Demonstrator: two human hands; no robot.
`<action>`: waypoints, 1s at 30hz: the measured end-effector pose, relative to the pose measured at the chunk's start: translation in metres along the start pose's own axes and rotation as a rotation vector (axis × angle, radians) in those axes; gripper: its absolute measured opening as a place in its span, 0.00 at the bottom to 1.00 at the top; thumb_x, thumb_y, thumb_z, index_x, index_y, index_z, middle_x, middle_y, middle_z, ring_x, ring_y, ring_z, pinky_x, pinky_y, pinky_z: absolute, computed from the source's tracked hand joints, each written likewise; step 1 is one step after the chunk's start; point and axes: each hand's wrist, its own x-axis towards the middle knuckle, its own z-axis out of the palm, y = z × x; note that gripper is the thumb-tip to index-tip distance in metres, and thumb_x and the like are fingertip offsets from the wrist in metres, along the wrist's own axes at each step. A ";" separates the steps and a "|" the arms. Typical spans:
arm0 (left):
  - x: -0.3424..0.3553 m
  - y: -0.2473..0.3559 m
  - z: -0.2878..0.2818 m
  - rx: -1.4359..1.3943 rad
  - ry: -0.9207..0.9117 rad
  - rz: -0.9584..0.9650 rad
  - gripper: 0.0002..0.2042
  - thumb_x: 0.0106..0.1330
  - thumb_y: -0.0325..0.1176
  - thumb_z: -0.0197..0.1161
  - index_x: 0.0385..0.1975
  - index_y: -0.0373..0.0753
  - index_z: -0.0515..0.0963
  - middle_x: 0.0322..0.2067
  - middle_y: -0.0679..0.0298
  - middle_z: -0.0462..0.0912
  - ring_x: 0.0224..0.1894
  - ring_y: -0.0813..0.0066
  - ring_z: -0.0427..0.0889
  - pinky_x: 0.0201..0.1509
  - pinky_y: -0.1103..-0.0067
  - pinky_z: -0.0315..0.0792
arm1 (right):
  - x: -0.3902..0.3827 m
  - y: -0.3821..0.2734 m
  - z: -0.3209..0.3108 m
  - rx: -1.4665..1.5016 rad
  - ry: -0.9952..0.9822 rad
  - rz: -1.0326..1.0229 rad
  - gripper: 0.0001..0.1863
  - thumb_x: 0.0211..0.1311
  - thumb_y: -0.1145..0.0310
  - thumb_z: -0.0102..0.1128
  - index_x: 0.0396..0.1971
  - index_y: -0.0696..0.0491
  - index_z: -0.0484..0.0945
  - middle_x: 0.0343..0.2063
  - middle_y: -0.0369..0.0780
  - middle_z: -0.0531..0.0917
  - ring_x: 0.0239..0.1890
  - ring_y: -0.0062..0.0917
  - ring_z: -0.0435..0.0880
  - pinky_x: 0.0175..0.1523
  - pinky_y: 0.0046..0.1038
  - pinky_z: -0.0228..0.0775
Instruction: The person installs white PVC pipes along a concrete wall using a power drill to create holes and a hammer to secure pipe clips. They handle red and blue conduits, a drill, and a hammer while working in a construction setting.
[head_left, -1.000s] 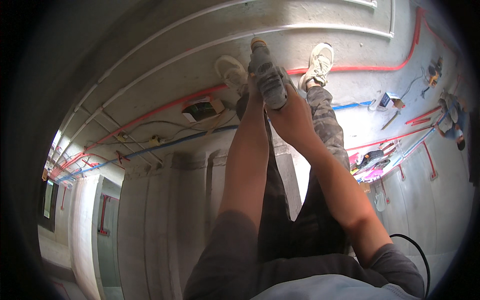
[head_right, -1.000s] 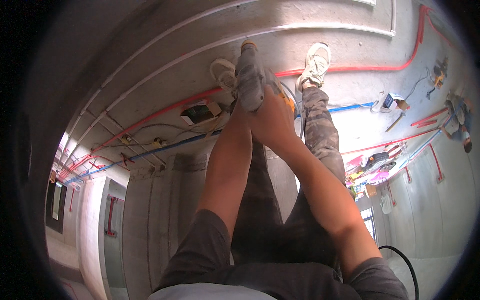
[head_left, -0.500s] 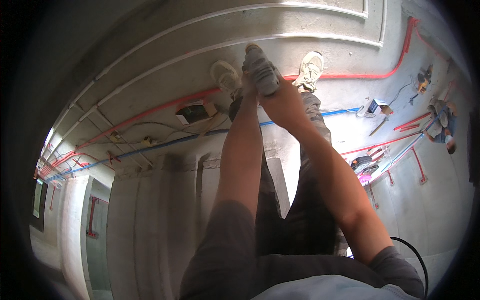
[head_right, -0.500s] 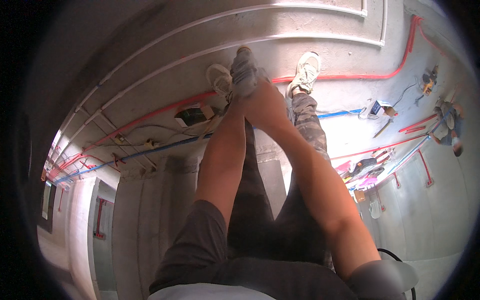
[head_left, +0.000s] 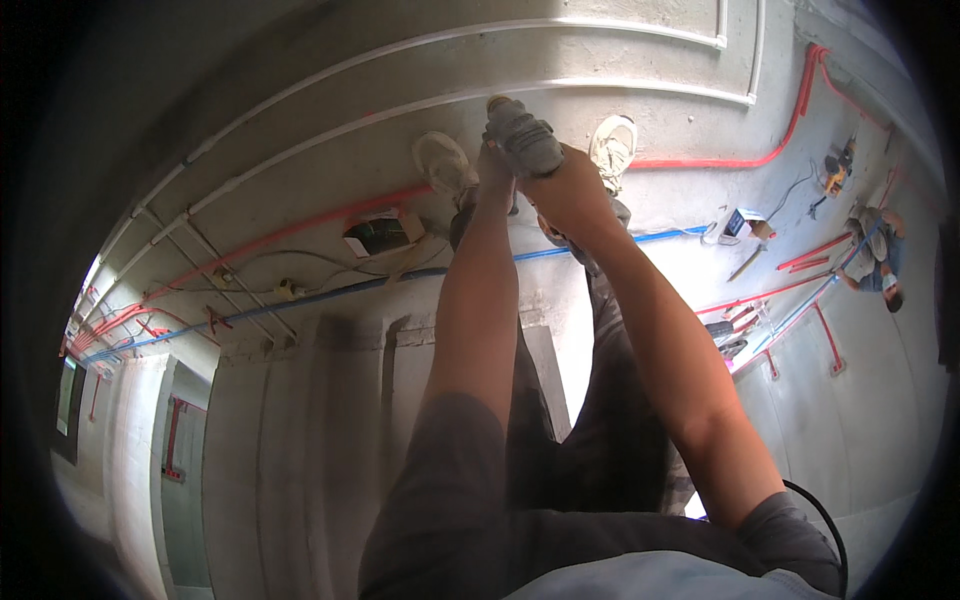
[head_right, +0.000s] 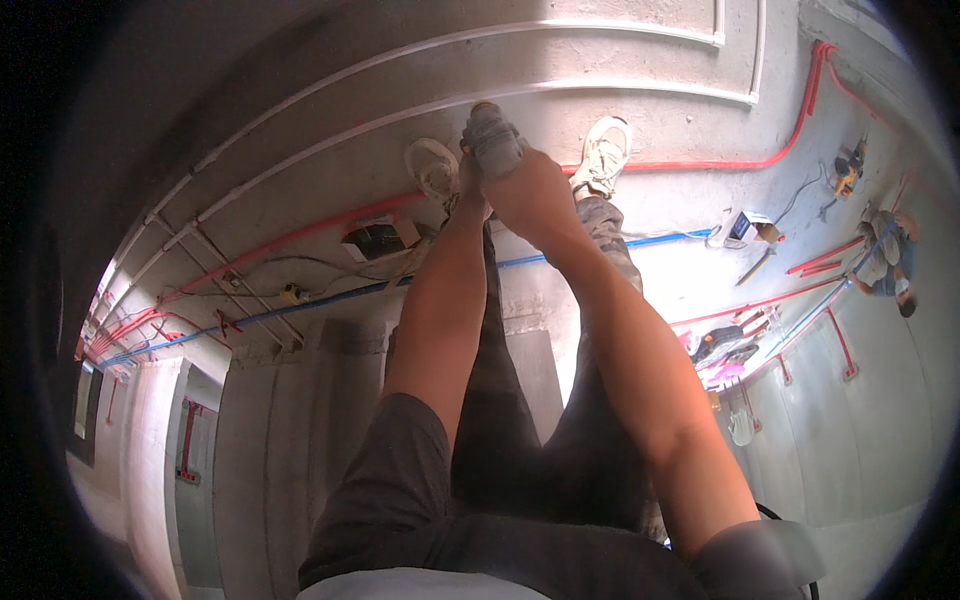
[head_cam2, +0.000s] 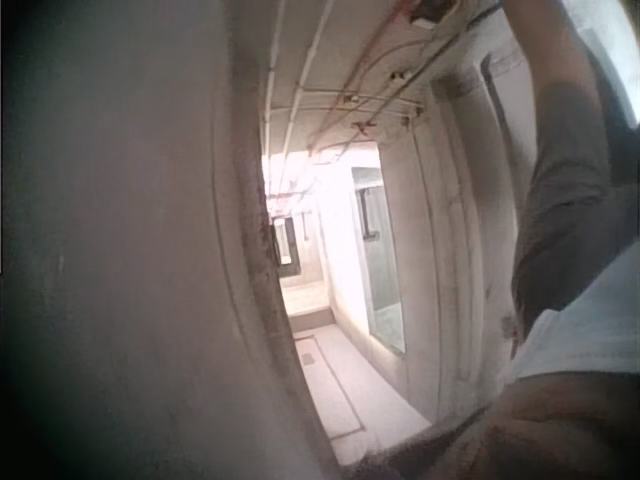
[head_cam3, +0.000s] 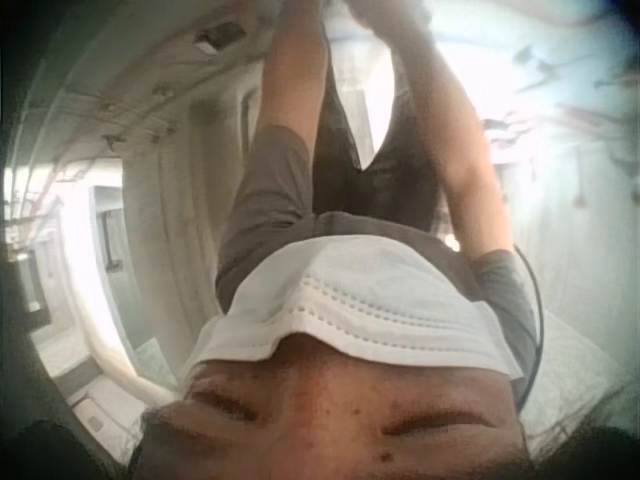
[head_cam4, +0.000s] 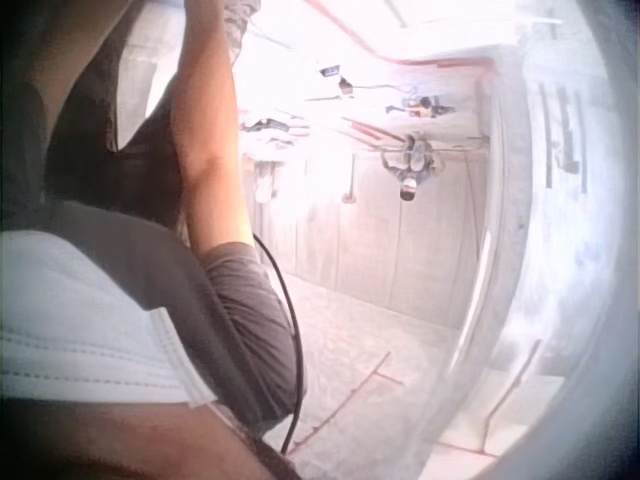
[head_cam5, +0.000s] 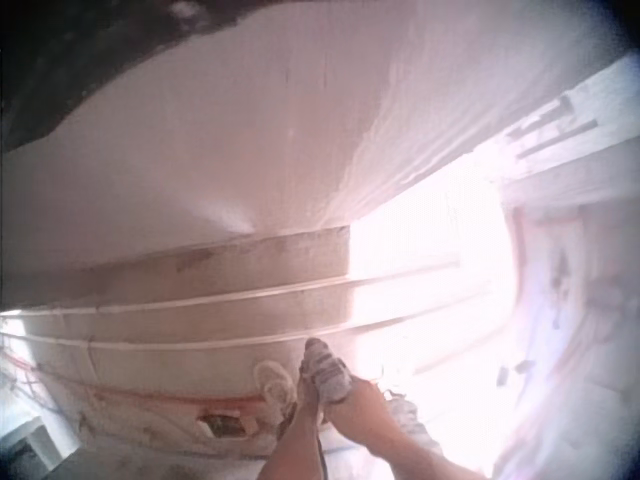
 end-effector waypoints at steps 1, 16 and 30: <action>0.001 0.001 0.005 0.034 -0.008 0.001 0.23 0.86 0.48 0.41 0.68 0.43 0.72 0.61 0.63 0.81 0.61 0.68 0.82 0.63 0.71 0.76 | 0.002 0.002 -0.003 0.008 -0.012 0.012 0.16 0.57 0.67 0.70 0.40 0.61 0.82 0.25 0.43 0.88 0.25 0.28 0.87 0.36 0.33 0.79; -0.001 -0.004 -0.030 -0.141 -0.039 0.010 0.23 0.85 0.47 0.41 0.70 0.41 0.70 0.64 0.57 0.78 0.63 0.63 0.81 0.66 0.69 0.76 | -0.018 -0.007 0.020 -0.076 -0.059 0.027 0.23 0.55 0.59 0.71 0.48 0.56 0.84 0.44 0.55 0.88 0.51 0.55 0.86 0.56 0.49 0.78; 0.018 0.000 -0.034 -0.102 -0.027 0.028 0.22 0.85 0.46 0.43 0.67 0.40 0.72 0.61 0.57 0.80 0.61 0.63 0.81 0.64 0.68 0.76 | -0.006 -0.019 0.009 -0.090 -0.093 0.060 0.25 0.52 0.58 0.73 0.47 0.57 0.84 0.44 0.54 0.88 0.51 0.53 0.87 0.57 0.48 0.79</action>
